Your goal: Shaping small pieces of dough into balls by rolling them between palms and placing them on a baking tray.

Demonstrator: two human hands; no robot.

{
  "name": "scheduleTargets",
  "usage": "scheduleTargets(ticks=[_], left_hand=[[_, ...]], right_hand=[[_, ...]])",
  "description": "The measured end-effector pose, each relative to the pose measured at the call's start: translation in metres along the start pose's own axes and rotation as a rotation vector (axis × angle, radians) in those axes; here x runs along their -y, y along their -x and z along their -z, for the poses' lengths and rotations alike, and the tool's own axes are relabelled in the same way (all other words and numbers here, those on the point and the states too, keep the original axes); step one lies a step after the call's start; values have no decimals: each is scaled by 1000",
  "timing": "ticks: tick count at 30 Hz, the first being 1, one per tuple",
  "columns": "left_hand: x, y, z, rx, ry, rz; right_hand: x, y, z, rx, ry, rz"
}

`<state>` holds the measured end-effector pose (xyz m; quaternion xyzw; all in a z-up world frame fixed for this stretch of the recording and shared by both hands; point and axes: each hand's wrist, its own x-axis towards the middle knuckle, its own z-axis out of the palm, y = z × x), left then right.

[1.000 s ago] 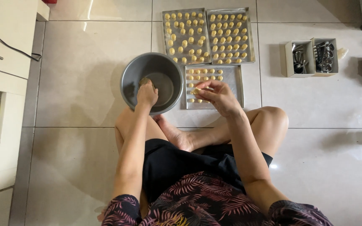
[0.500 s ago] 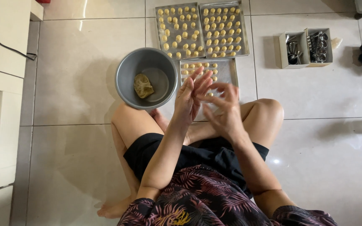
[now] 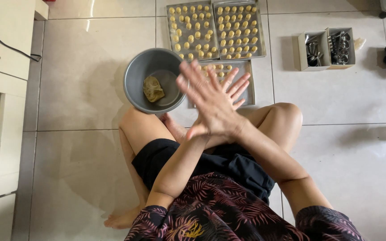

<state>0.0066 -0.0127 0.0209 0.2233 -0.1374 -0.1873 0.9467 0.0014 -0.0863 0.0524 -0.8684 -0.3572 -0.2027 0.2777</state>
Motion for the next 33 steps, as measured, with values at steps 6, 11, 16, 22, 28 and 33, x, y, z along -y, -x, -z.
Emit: scheduleTargets(ticks=[6, 11, 16, 22, 28, 33], left_hand=[[13, 5, 14, -63, 144, 197], [28, -13, 26, 171, -28, -462], [33, -10, 21, 132, 102, -207], [15, -11, 40, -310, 304, 319], [-11, -10, 11, -59, 20, 226], [9, -8, 16, -58, 68, 284]], right_hand=[[-51, 16, 8, -35, 45, -189], [-37, 26, -3, 18, 66, -85], [-46, 11, -3, -50, 8, -131], [-46, 33, -14, 61, 77, -164], [-43, 33, -11, 107, 44, 37], [-14, 34, -2, 127, -44, 25]])
